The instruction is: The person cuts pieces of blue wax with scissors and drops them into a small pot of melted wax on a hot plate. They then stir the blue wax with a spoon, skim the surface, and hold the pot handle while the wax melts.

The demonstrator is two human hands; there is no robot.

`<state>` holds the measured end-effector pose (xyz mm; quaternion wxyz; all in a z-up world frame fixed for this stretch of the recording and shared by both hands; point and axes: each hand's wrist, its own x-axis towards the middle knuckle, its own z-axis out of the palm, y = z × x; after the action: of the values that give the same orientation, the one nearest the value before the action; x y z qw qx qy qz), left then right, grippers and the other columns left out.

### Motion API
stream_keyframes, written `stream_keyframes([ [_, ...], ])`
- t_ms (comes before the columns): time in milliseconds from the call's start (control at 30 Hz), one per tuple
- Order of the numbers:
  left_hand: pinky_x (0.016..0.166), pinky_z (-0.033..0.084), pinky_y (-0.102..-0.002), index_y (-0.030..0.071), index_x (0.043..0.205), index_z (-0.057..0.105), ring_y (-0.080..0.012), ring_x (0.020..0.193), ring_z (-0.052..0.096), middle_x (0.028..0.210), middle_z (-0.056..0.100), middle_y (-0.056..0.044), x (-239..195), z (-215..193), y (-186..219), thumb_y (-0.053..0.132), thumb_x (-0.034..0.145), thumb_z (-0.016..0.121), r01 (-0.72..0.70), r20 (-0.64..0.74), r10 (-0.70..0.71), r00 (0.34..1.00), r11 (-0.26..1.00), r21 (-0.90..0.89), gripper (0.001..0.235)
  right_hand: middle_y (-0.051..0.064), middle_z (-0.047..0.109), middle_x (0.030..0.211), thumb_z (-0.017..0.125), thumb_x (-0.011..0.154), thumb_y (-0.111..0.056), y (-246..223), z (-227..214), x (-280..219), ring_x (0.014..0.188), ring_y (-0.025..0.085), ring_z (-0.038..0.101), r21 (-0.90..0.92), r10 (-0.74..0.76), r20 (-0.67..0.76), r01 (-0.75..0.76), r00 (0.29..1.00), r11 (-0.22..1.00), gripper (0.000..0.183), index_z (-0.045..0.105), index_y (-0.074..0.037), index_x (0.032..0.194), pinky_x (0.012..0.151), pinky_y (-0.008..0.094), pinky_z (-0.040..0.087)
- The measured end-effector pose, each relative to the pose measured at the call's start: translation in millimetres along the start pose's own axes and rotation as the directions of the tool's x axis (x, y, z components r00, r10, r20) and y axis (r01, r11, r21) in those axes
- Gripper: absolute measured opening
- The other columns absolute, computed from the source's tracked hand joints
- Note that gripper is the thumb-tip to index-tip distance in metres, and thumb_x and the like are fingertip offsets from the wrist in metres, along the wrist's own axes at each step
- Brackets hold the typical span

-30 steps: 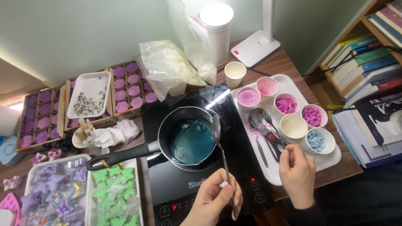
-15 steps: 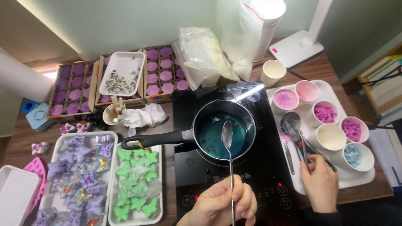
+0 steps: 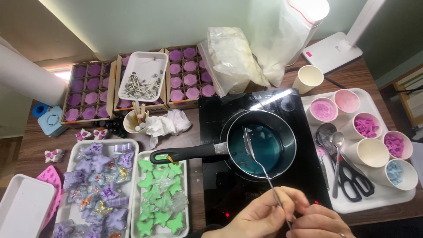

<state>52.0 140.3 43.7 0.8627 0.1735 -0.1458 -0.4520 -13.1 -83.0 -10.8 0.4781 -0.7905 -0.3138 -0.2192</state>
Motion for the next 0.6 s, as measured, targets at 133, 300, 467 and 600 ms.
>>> stream_keyframes([
  [133,0.118,0.039,-0.03,0.011,0.117,0.052,-0.0082,0.126,0.047,0.134,0.047,-0.005,4,1,10,0.026,0.119,0.049,-0.048,0.02,0.046,0.999,0.994,0.102,0.016,-0.005,0.073,0.085,0.081,0.084,-0.026,-36,17,41,0.085,0.015,0.07,-0.134,0.163,-0.114,-0.177,0.98,0.975,0.015,0.076,-0.02,0.097,0.08,0.034,0.059],
  [300,0.114,0.043,-0.03,0.007,0.155,0.034,-0.009,0.118,0.054,0.121,0.047,-0.004,9,3,6,0.015,0.119,0.05,-0.001,0.033,-0.002,0.999,0.995,0.104,0.04,0.003,0.073,0.087,0.071,0.09,-0.02,-12,3,25,0.087,0.017,0.075,-0.121,0.022,-0.24,-0.052,0.971,0.991,0.016,0.071,-0.015,0.105,0.082,0.04,0.058],
  [467,0.107,0.045,-0.034,0.012,0.168,0.026,-0.0145,0.116,0.053,0.143,0.046,-0.007,-4,-24,16,0.014,0.108,0.053,0.109,0.101,-0.172,0.98,0.885,0.453,0.066,0.008,0.074,0.088,0.067,0.097,-0.016,-7,-37,44,0.082,0.02,0.075,-0.072,0.176,-0.264,-0.201,0.948,0.977,0.016,0.059,-0.008,0.108,0.079,0.038,0.059],
  [600,0.115,0.049,-0.041,0.005,0.133,0.063,-0.0256,0.128,0.064,0.132,0.067,-0.014,-41,1,95,0.021,0.109,0.056,0.109,-0.036,-0.128,0.991,0.625,0.773,0.03,0.006,0.075,0.087,0.062,0.098,-0.014,15,-59,17,0.076,0.018,0.068,-0.058,0.366,-0.428,-0.43,0.826,0.901,0.012,0.063,-0.007,0.108,0.068,0.031,0.055],
])
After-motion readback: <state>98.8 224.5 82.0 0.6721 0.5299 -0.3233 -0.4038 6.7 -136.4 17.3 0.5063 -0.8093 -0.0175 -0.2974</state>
